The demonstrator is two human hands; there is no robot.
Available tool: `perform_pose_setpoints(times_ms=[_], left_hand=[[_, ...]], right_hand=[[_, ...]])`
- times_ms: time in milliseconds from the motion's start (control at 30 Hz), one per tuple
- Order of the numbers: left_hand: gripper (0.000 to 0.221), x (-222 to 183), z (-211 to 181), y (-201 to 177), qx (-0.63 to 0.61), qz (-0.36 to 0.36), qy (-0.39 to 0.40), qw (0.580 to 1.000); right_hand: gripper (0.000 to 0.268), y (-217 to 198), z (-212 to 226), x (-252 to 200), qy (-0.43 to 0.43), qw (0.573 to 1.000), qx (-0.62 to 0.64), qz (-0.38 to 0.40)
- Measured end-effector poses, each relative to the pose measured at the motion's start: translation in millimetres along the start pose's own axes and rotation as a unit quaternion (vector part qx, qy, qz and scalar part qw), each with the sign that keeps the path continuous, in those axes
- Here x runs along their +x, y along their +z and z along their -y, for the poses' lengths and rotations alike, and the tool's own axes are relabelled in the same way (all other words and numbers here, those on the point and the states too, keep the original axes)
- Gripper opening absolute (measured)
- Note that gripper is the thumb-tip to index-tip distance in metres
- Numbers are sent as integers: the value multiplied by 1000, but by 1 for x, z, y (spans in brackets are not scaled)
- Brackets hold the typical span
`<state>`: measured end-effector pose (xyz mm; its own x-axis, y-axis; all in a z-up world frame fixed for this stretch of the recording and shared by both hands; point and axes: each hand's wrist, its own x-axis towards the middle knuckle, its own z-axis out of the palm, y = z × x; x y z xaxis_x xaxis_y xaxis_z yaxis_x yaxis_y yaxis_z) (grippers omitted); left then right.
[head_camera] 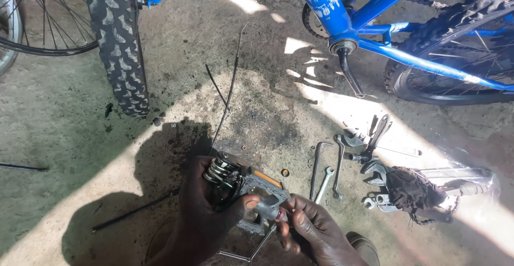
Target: Disassembling and repairing a bicycle pedal using a multi-tool and other hand tools on a concrete floor.
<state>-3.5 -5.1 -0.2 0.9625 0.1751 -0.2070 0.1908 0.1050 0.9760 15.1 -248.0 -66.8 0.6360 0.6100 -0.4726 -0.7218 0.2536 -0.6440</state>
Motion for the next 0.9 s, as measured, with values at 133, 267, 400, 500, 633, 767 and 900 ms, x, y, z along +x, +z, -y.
perform_pose_setpoints(times_ms=[133,267,400,500,633,767,900], left_hand=[[63,-2,15,-4,4,-9,-22,1000],[61,-2,16,-3,2,-2,10,1000],[62,-1,4,1,30,7,34,999],[63,0,-7,4,65,12,65,996],[66,3,-13,9,94,46,176,979],[69,-2,-20,6,154,34,161,974],[70,-5,-24,2,187,76,143,969]], right_hand=[[44,8,4,-8,131,982,-11,-134],[29,6,3,-3,77,993,6,-91],[28,5,3,-3,32,996,-47,-63],[14,6,7,-2,-41,997,-70,-16],[26,8,0,8,-134,991,-21,18],[23,0,2,5,-123,991,-28,37],[46,-32,-20,0,-29,997,-73,26]])
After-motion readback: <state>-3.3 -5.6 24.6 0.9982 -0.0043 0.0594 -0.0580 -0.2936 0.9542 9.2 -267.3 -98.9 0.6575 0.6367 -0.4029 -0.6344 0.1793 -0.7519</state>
